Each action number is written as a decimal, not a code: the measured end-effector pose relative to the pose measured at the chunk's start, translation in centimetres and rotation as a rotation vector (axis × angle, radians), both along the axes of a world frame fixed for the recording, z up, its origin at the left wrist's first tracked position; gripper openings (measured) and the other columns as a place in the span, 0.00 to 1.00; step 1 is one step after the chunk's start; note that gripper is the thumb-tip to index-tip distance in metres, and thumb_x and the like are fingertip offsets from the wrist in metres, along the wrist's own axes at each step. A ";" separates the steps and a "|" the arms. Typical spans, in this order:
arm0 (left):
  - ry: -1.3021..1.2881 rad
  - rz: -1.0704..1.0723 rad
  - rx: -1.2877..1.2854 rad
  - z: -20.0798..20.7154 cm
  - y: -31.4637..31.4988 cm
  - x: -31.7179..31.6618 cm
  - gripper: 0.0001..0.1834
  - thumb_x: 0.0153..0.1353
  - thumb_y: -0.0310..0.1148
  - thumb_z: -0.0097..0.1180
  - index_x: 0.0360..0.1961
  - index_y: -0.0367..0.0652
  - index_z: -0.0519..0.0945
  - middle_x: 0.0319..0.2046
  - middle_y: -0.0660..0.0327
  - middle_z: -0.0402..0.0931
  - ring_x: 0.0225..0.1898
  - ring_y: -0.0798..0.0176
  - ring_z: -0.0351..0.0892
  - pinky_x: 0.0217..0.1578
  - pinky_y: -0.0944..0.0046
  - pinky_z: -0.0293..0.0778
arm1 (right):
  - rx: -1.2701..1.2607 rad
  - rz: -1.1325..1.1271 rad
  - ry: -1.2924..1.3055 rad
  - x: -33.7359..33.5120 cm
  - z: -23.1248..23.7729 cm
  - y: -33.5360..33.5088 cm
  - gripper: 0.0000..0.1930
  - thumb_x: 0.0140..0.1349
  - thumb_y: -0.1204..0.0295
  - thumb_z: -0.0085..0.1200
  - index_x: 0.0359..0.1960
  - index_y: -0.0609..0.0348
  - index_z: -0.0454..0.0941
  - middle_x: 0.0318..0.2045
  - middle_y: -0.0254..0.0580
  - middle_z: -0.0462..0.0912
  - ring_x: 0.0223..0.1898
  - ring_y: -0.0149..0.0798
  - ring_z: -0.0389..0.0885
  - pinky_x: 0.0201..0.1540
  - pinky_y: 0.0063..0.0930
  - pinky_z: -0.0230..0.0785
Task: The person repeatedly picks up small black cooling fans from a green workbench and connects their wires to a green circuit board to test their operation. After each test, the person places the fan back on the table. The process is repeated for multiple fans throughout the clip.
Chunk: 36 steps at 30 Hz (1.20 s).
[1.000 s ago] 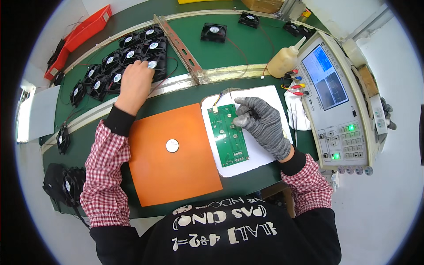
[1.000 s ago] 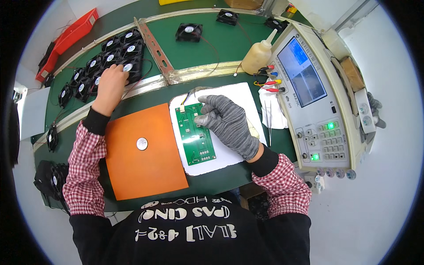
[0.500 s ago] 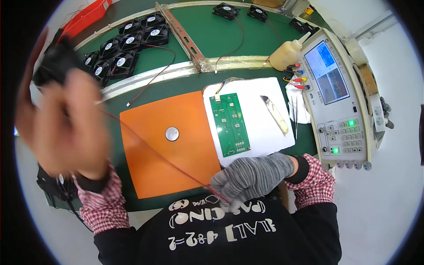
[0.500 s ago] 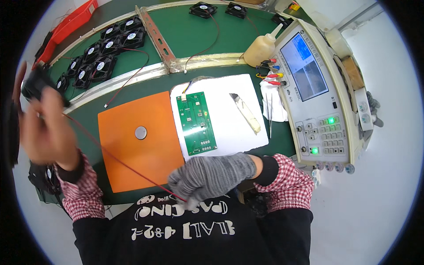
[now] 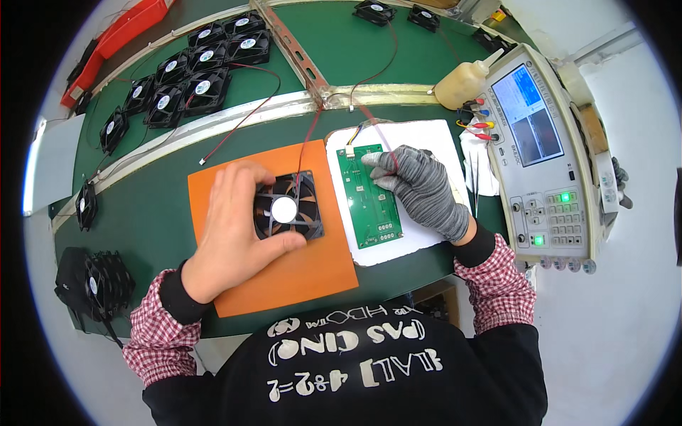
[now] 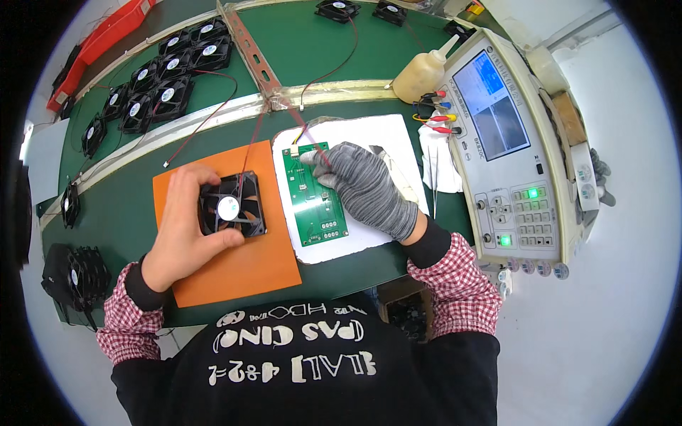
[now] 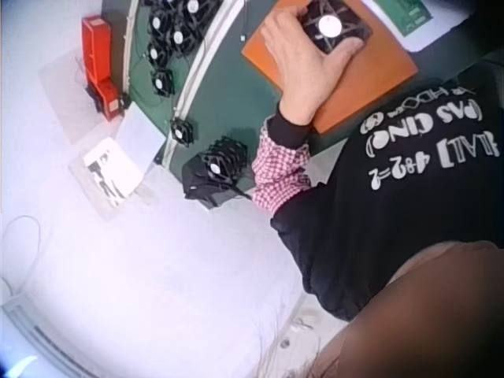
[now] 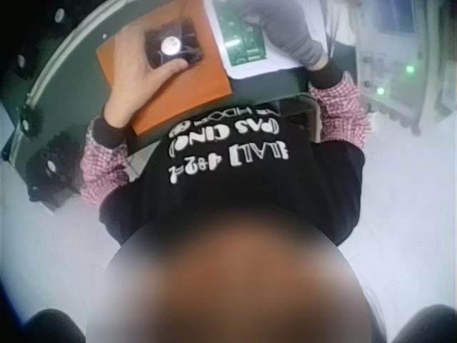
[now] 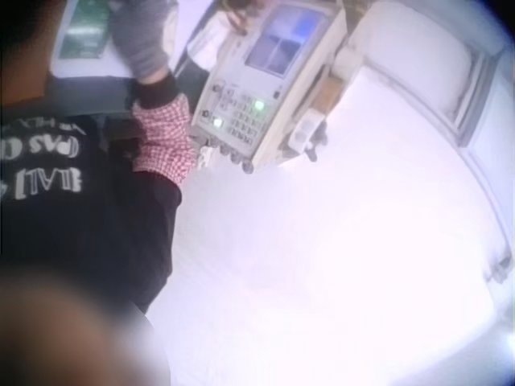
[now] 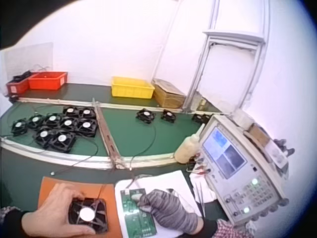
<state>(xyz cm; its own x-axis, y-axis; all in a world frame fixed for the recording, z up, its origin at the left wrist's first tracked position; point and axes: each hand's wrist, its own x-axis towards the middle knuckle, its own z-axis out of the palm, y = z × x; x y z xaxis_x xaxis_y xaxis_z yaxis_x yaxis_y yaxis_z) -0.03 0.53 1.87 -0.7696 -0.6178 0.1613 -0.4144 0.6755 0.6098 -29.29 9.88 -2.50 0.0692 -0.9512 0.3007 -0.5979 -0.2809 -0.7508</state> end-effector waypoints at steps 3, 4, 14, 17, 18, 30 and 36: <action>0.003 -0.077 -0.120 1.3 -0.1 -0.2 0.55 0.30 0.41 0.80 0.62 0.38 0.65 0.56 0.49 0.65 0.58 0.43 0.63 0.59 0.46 0.58 | -0.133 0.073 0.368 0.3 0.4 -0.2 0.16 0.57 0.79 0.55 0.48 0.57 0.79 0.36 0.42 0.81 0.39 0.45 0.78 0.47 0.39 0.71; -0.037 -0.074 -0.144 0.9 0.1 -0.2 0.56 0.30 0.40 0.79 0.63 0.38 0.64 0.57 0.50 0.65 0.58 0.44 0.63 0.59 0.46 0.58 | -0.188 0.103 0.472 0.3 0.5 -0.3 0.16 0.56 0.79 0.54 0.48 0.57 0.79 0.36 0.41 0.80 0.39 0.46 0.78 0.47 0.41 0.70; 0.209 -0.132 -0.954 8.3 3.4 2.7 0.32 0.53 0.43 0.64 0.55 0.34 0.71 0.48 0.47 0.74 0.44 0.48 0.75 0.40 0.54 0.73 | -0.045 -0.004 0.073 -0.6 0.0 0.3 0.06 0.54 0.75 0.61 0.35 0.58 0.81 0.34 0.41 0.77 0.43 0.45 0.75 0.50 0.37 0.69; 0.410 -0.366 -0.330 8.5 4.0 4.9 0.27 0.57 0.41 0.61 0.52 0.33 0.72 0.44 0.47 0.74 0.41 0.48 0.76 0.38 0.54 0.73 | -0.047 0.024 0.150 0.2 0.2 -0.4 0.06 0.54 0.75 0.62 0.34 0.57 0.82 0.34 0.40 0.76 0.43 0.44 0.75 0.50 0.36 0.69; 0.460 -0.442 -0.009 8.5 3.6 5.1 0.25 0.58 0.40 0.59 0.51 0.32 0.72 0.43 0.46 0.75 0.40 0.48 0.76 0.37 0.54 0.73 | -0.045 0.026 0.128 0.1 0.2 -0.3 0.06 0.54 0.75 0.62 0.34 0.56 0.82 0.34 0.40 0.76 0.43 0.44 0.75 0.50 0.36 0.69; 0.553 -0.603 0.774 7.2 3.1 5.4 0.23 0.64 0.38 0.57 0.55 0.35 0.69 0.36 0.44 0.80 0.39 0.49 0.82 0.40 0.54 0.77 | -0.095 0.029 0.139 -0.2 -0.2 -0.3 0.05 0.55 0.74 0.62 0.34 0.55 0.82 0.34 0.39 0.76 0.42 0.43 0.76 0.48 0.36 0.69; 0.460 0.162 -1.231 4.5 3.5 2.6 0.17 0.66 0.37 0.50 0.49 0.36 0.68 0.43 0.50 0.76 0.33 0.58 0.74 0.30 0.61 0.70 | -0.072 -0.002 0.111 -0.6 -0.4 0.1 0.05 0.56 0.71 0.62 0.35 0.54 0.82 0.33 0.38 0.77 0.42 0.43 0.76 0.47 0.36 0.68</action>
<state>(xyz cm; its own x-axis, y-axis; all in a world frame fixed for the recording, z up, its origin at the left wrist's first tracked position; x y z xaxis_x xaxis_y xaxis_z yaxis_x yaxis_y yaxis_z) 2.61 4.03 6.41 -0.4261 0.0395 0.9038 -0.4642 0.8479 -0.2560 -29.88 9.96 -2.92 0.1038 -0.9277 0.3585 -0.6766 -0.3300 -0.6582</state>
